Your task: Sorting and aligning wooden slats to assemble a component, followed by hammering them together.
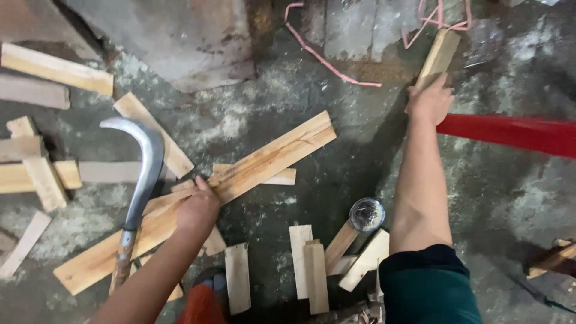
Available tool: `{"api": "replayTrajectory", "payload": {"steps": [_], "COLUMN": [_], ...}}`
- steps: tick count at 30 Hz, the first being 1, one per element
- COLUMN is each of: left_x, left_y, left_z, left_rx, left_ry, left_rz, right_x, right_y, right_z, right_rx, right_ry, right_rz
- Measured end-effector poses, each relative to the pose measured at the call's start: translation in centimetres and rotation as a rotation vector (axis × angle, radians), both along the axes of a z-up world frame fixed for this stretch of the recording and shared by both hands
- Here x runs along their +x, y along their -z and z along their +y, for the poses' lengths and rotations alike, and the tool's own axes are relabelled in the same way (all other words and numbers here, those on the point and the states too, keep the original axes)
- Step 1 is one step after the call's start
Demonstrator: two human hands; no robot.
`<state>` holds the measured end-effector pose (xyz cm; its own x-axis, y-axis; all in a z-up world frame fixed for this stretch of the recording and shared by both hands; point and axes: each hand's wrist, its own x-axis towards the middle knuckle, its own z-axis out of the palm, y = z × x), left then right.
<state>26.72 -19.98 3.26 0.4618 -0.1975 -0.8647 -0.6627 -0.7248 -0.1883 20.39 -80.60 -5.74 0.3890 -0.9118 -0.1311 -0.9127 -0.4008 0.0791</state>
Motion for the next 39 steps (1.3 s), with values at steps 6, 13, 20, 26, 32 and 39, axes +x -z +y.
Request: {"api": "replayTrajectory", "payload": {"steps": [6,13,20,26,32,39], "left_x": [-1.5,-0.9,-4.3,-13.4,-19.9,-23.0], "left_y": [4.2,4.8,1.4,-14.9,-20.8,-6.9], "left_z": [2.5,2.4,11.4,16.9,25.0,44.0], "left_rx": [-0.160,-0.188,-0.683,-1.144,-1.066,-1.032], "left_ry": [-0.003,-0.079,0.267,-0.432,-1.743,-1.330], "left_rz": [-0.146,-0.048,-0.361,-0.100,0.176,-0.315], "right_x": [-2.5,-13.9,-34.4,-43.7,-48.6,-50.3], "right_y": [-0.4,-11.5,-14.6,-16.5,-10.7,-10.4], "right_z": [3.2,23.8,32.4,38.4,39.4,37.2], "right_rx": [0.221,0.871,1.176,1.566,1.391,1.198], "right_ry": [-0.049,-0.007,0.241,0.503,0.772,0.738], "right_rz": [-0.536,-0.936,-1.214,-1.483,-1.403,-0.880]}}
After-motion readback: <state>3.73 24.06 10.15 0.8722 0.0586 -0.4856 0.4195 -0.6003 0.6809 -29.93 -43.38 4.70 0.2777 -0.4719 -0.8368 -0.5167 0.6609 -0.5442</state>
